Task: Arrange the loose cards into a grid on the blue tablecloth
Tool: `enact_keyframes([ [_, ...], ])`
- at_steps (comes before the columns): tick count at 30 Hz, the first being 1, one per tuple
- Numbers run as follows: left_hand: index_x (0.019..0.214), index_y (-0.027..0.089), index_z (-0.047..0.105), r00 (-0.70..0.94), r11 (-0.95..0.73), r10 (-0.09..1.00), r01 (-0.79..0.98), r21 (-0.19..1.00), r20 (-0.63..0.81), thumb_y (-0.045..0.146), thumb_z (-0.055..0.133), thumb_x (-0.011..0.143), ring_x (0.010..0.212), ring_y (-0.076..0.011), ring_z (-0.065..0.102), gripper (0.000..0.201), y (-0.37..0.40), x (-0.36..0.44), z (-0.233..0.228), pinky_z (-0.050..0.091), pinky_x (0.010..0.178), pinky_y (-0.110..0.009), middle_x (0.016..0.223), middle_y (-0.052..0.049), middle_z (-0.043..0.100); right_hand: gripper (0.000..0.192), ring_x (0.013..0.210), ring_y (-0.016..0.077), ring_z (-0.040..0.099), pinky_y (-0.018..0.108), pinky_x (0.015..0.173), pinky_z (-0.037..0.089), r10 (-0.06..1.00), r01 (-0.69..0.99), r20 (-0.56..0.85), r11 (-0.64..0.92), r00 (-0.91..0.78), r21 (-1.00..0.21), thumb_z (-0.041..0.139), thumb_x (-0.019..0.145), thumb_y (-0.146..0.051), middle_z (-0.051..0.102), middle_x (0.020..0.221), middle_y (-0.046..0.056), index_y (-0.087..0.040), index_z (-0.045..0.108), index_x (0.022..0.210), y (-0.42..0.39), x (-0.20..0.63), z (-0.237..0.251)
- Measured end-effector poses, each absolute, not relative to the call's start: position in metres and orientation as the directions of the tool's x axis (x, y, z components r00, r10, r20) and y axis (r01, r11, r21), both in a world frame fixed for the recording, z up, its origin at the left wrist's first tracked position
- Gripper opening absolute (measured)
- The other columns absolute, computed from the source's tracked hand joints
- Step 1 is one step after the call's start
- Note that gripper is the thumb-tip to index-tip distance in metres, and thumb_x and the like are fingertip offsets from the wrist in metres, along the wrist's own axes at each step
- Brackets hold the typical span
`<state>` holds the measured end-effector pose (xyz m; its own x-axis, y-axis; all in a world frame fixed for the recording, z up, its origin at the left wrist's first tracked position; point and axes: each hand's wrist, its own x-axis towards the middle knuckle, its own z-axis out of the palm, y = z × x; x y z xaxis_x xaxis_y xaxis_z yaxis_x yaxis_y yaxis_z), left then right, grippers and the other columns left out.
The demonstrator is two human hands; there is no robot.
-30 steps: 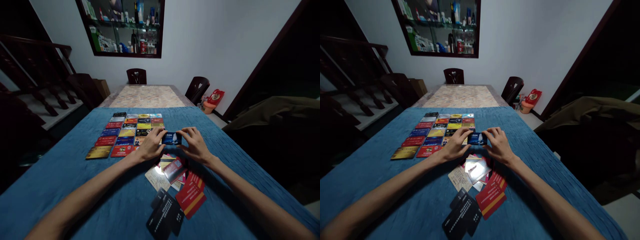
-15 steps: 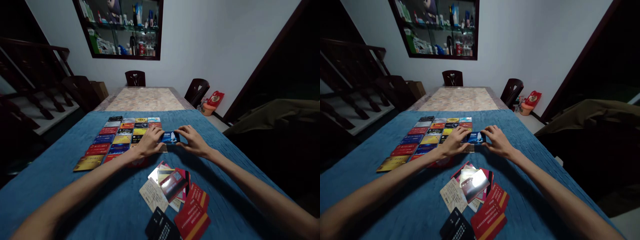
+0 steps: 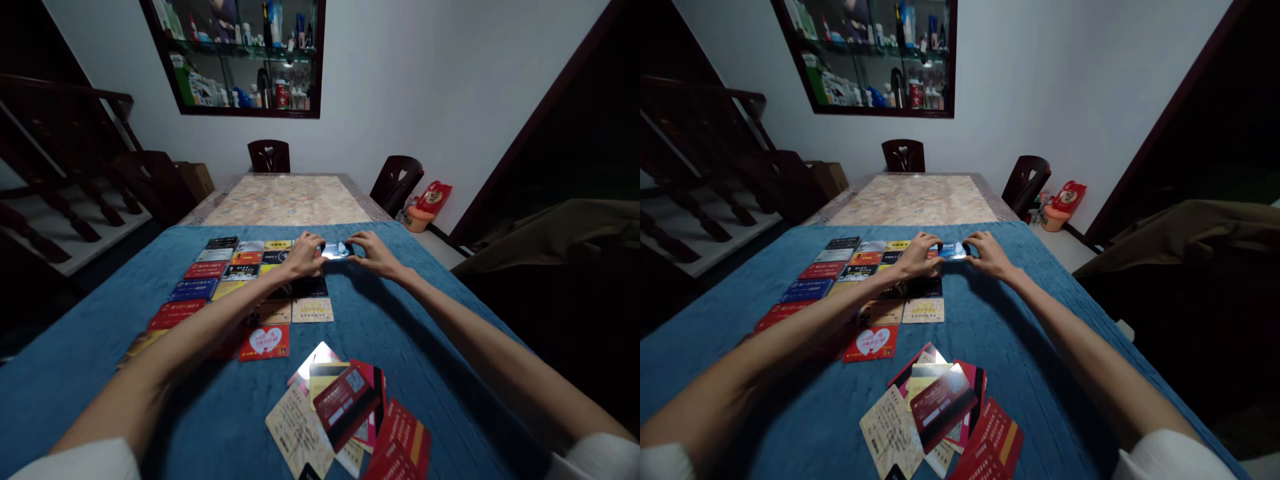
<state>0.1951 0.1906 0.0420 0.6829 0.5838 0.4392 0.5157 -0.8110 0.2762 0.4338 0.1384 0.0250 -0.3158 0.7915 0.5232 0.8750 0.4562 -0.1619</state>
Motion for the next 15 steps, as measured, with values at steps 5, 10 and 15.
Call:
enact_keyframes([
  [5,0.106,0.015,0.069,0.666,-0.766,0.642,0.573,0.29,0.381,0.029,0.074,0.076,0.111,-0.0296,0.054,0.033,0.222,0.211,0.032,0.045,0.098,-0.044,0.112,-0.01,0.069,0.037,0.103,0.0264,0.06,0.041,0.093,0.047,0.837,0.885,0.475,0.411,-0.272,-0.219,0.074,0.076,-0.027,0.067,0.113,0.012,-0.018,0.072,0.112,0.172,0.443,0.018],
  [10,0.105,0.015,0.071,0.64,-0.719,0.695,0.618,0.317,0.327,0.03,0.072,0.077,0.112,-0.0312,0.053,0.032,0.242,0.223,0.023,0.045,0.097,-0.044,0.111,-0.011,0.07,0.035,0.104,0.0259,0.061,0.039,0.094,0.047,0.888,0.897,0.402,0.348,-0.222,-0.274,0.074,0.074,-0.022,0.068,0.112,0.011,-0.016,0.074,0.108,0.195,0.445,0.013],
  [15,0.102,0.017,0.072,0.624,-0.698,0.716,0.635,0.33,0.314,0.03,0.072,0.075,0.11,-0.0312,0.054,0.03,0.255,0.228,0.017,0.046,0.095,-0.043,0.104,-0.009,0.07,0.035,0.098,0.0253,0.063,0.036,0.091,0.048,0.91,0.9,0.363,0.316,-0.199,-0.299,0.075,0.072,-0.023,0.07,0.107,0.008,-0.018,0.075,0.106,0.21,0.446,0.008],
])
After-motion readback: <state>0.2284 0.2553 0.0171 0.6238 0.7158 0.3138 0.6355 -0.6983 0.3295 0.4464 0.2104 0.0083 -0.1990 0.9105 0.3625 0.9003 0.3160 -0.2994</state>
